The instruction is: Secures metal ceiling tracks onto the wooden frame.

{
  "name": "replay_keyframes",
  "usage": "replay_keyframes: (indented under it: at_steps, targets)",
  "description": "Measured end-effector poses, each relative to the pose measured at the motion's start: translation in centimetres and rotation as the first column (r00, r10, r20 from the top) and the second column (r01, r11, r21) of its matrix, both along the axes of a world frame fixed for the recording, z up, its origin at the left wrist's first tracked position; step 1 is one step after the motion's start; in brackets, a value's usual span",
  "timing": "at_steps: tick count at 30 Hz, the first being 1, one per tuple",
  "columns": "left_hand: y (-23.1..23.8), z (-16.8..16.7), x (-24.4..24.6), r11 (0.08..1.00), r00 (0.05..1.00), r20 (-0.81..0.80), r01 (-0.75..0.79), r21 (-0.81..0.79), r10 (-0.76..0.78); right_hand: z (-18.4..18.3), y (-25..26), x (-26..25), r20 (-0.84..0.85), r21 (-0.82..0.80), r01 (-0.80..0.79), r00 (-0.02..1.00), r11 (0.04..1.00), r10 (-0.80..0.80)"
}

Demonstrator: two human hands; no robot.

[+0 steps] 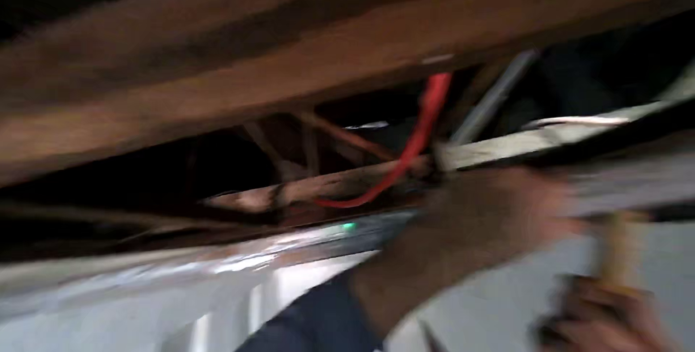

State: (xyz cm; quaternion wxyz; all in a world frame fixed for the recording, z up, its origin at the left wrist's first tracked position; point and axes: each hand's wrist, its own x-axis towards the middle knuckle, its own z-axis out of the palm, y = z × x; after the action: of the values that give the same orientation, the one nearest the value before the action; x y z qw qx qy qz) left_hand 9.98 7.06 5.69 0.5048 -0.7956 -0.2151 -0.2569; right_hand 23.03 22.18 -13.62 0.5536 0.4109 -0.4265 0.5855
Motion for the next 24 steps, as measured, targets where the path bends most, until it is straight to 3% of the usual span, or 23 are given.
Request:
replay_keyframes:
  at_steps: [2,4,8,13,17,21,24]
  targets:
    - [-0.6,-0.1,0.6,0.997,0.997,0.001,-0.079,-0.021,0.079,0.1,-2.0,-0.9,-0.054,-0.064,-0.117,0.992,0.991,0.114]
    - [3.0,0.5,1.0,0.988,0.993,0.032,-0.117,0.103,0.114,0.3,-1.7,-1.0,-0.077,-0.031,-0.172,0.983,0.985,0.169]
    - [3.6,0.5,1.2,0.98,0.983,0.052,-0.181,0.085,0.177,0.8,-3.1,0.1,-0.093,0.026,-0.256,0.962,0.966,0.257]
    - [3.6,1.1,1.5,0.985,0.986,0.058,-0.161,0.07,0.157,0.1,-1.1,-0.7,-0.158,0.033,-0.148,0.976,0.988,0.151]
    - [3.8,0.2,1.4,0.972,0.98,0.059,-0.199,0.123,0.193,0.4,-1.8,-0.9,-0.165,-0.021,-0.274,0.949,0.961,0.267]
    - [3.4,0.4,1.6,0.969,0.985,0.072,-0.167,0.184,0.156,1.0,-2.7,-0.1,-0.141,0.035,-0.167,0.975,0.985,0.17]
    - [3.8,0.4,1.5,0.961,0.985,0.068,-0.168,0.219,0.157,0.9,-1.9,-0.5,-0.133,-0.009,-0.218,0.968,0.976,0.215]
